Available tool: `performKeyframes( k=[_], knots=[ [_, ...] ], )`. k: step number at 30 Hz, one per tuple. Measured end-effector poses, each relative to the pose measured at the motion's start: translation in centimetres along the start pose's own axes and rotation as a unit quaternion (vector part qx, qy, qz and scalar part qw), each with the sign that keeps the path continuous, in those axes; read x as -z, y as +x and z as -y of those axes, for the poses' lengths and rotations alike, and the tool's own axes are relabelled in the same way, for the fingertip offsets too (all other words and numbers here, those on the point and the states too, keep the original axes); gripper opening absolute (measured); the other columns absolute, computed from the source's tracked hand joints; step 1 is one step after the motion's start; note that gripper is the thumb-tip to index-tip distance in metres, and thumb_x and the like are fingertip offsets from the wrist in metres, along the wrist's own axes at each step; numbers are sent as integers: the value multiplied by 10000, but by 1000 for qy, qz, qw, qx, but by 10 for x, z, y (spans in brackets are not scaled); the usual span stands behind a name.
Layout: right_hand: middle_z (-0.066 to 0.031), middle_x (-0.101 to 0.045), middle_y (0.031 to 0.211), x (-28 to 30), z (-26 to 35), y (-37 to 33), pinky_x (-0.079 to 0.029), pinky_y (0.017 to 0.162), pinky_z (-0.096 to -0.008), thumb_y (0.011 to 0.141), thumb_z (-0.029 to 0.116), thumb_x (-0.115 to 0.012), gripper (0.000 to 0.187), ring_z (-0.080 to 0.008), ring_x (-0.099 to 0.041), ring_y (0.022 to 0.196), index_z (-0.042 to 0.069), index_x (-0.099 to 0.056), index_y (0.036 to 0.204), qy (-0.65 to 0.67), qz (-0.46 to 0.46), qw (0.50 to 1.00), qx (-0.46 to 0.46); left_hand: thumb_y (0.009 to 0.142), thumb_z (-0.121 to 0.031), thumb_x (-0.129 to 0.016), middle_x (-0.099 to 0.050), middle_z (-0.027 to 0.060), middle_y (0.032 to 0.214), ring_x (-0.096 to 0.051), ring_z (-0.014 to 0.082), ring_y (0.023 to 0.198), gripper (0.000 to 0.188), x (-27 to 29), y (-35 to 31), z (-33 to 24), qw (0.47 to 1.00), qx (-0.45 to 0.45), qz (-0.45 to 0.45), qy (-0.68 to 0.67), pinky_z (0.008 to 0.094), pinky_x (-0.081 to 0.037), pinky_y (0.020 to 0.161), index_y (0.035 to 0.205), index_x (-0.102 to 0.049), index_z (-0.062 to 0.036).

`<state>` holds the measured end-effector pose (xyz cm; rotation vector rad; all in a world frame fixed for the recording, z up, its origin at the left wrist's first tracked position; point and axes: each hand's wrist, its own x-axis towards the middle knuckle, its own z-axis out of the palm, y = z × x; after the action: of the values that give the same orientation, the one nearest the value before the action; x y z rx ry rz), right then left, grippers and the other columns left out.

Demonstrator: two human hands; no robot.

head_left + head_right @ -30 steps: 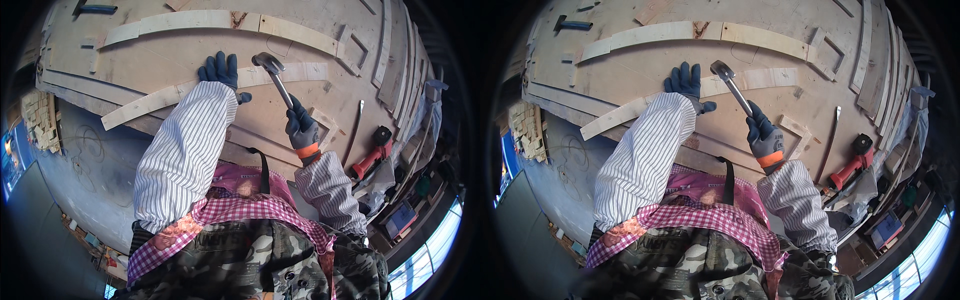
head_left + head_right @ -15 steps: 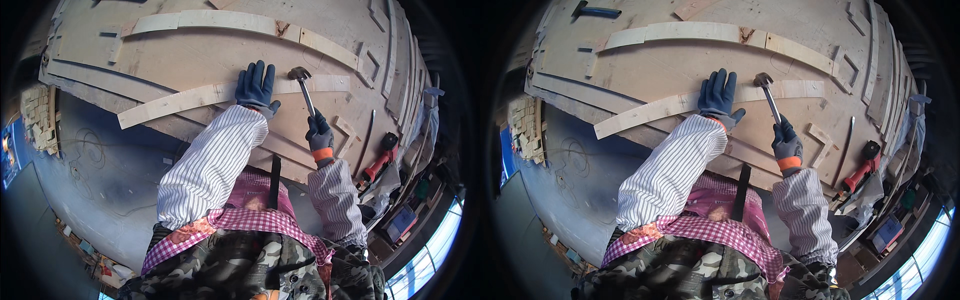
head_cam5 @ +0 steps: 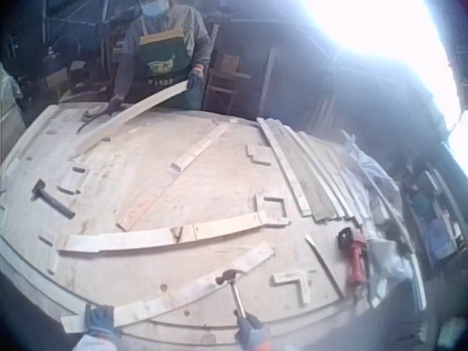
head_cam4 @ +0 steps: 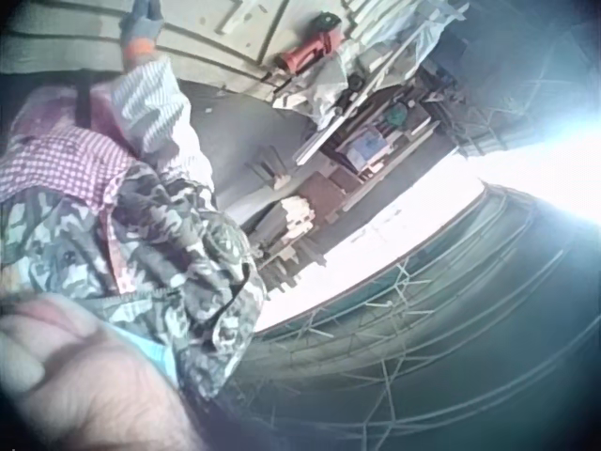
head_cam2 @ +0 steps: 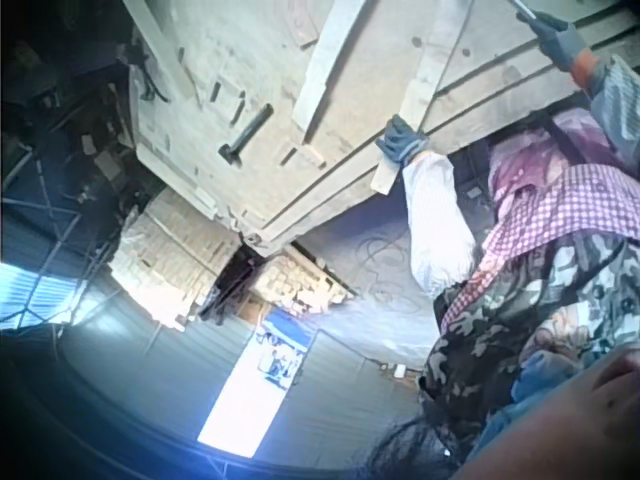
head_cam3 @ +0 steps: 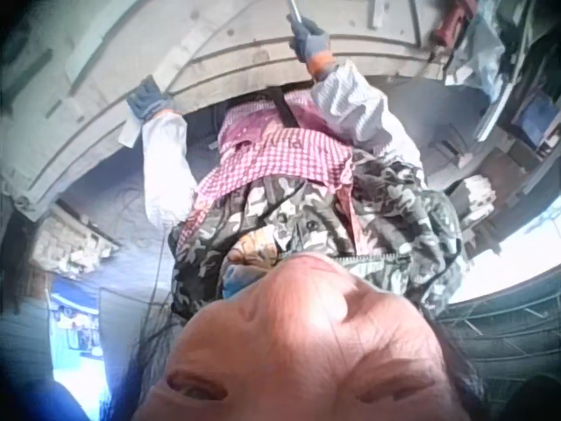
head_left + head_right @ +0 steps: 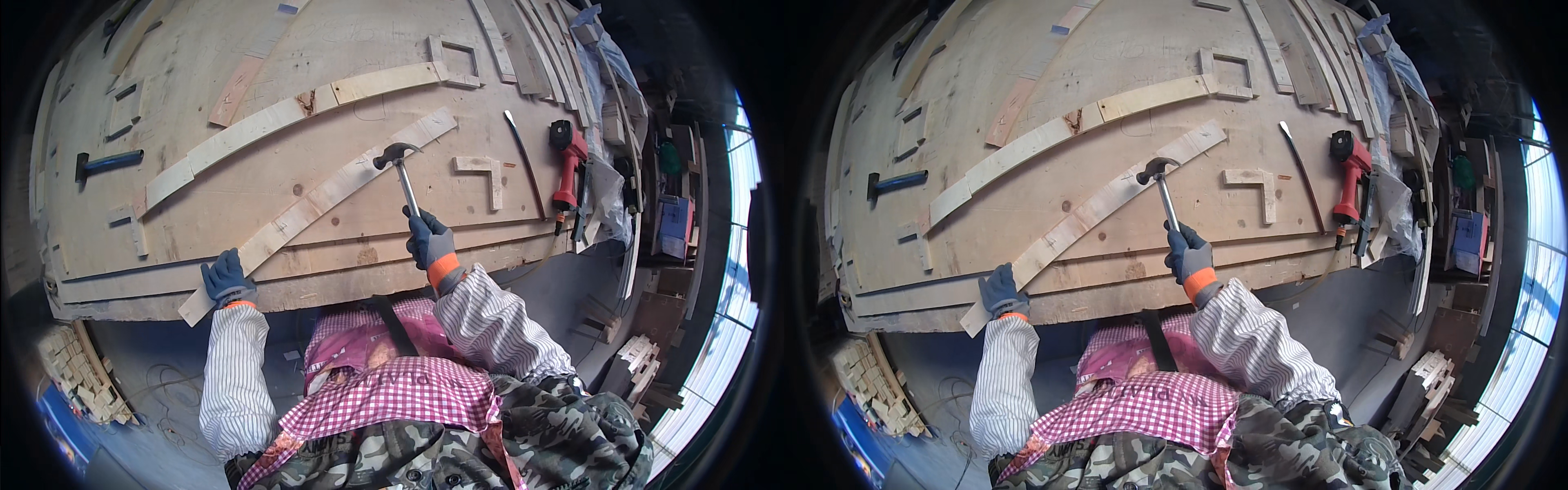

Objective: The person assembles thin wooden strips on a large curved wooden panel. They position each strip, then use a hammer to tap it into place, repeating the process for multiple strips. A coworker is visible in the background handling other pieces.

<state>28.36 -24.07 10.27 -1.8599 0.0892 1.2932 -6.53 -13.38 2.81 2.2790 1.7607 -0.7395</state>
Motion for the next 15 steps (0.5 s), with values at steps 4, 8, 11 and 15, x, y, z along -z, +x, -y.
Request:
performKeyframes(
  k=[4,8,11,15],
  knots=[
    [-3,-485,516,37,-17,-5,-274,342,-238,893,286,-547,286,-72,-389,373,242,-615,1168,9,-24,1000,-4,682,-308,-684,-468,25,1288,-404,196,1216,656,48,22,-12,996,-31,75,29,441,-106,1131,1280,-445,-183],
    [41,-441,574,60,-37,-11,-276,368,-230,892,200,-570,289,-66,-386,400,115,-610,1166,109,-81,990,44,705,-312,-675,-468,24,1299,-385,190,1240,667,90,43,-53,999,-36,-7,-6,461,-69,1133,1304,-415,-177],
    [55,-418,590,75,-39,-15,-283,381,-227,903,178,-555,281,-60,-390,418,81,-608,1161,107,-93,987,72,727,-420,-660,-292,58,1433,-223,231,1344,812,97,53,-91,998,-69,8,-5,465,-43,1132,1397,-281,-163],
    [37,-405,569,71,-27,-19,-271,388,-216,916,195,-521,281,-65,-409,428,77,-607,1157,112,-82,988,69,753,-542,-606,-101,117,1503,-70,303,1390,937,83,56,-112,993,-118,5,-13,455,-22,1133,1455,-125,-150]
  ],
)
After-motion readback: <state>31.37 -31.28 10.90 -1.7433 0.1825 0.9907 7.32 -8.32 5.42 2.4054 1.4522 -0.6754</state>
